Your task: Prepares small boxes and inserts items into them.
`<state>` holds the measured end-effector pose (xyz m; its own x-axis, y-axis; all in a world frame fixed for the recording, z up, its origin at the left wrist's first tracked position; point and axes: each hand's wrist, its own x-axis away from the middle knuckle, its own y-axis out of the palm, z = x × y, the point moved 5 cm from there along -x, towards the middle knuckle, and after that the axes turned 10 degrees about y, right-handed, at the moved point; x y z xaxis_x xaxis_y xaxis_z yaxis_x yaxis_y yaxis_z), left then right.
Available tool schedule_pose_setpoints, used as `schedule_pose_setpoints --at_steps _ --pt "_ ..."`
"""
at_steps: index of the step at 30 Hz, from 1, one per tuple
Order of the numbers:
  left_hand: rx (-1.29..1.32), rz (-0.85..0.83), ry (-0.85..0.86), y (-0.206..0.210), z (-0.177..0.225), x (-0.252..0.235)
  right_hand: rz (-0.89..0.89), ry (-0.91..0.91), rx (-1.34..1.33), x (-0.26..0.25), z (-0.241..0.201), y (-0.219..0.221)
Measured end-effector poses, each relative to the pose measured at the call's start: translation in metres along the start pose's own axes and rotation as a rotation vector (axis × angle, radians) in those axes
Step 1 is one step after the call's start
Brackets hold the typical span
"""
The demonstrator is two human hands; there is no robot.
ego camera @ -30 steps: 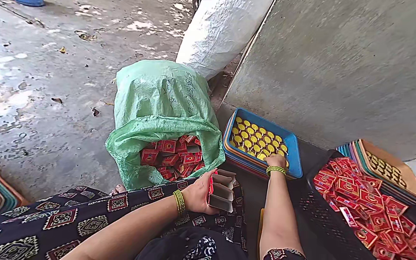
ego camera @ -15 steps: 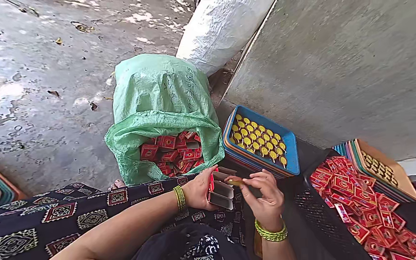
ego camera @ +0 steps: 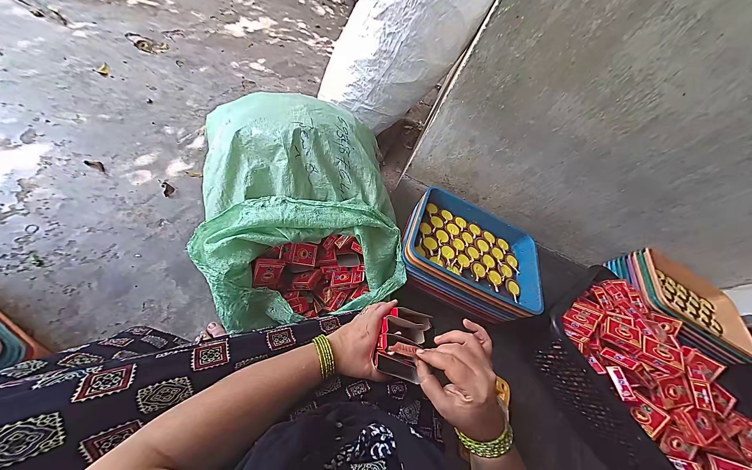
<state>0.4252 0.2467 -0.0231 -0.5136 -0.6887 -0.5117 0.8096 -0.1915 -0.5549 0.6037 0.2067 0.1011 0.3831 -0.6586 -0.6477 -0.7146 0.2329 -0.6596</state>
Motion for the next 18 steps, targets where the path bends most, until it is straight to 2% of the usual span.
schedule_pose_setpoints --at_steps 3,7,11,12,14,16,18 --pt "-0.012 -0.003 0.007 0.000 -0.001 0.000 -0.046 0.026 0.036 0.005 0.008 0.010" --pt "-0.007 -0.005 0.006 0.001 -0.002 0.001 -0.060 0.068 -0.047 0.007 0.020 0.010" --pt "0.016 -0.009 -0.020 0.003 -0.006 0.001 0.051 0.148 -0.061 -0.006 0.053 -0.004" --pt "0.023 -0.009 -0.019 0.003 -0.006 0.001 0.109 0.216 -0.008 -0.012 0.073 -0.009" --pt "0.016 -0.016 -0.020 0.002 -0.004 0.001 0.171 0.466 0.189 -0.026 0.130 -0.017" --pt "0.002 -0.017 -0.019 0.003 -0.005 0.002 0.056 0.814 0.357 -0.042 0.196 -0.015" --pt "0.006 -0.009 -0.012 0.003 -0.005 0.001 -0.167 1.074 0.453 -0.057 0.246 -0.002"
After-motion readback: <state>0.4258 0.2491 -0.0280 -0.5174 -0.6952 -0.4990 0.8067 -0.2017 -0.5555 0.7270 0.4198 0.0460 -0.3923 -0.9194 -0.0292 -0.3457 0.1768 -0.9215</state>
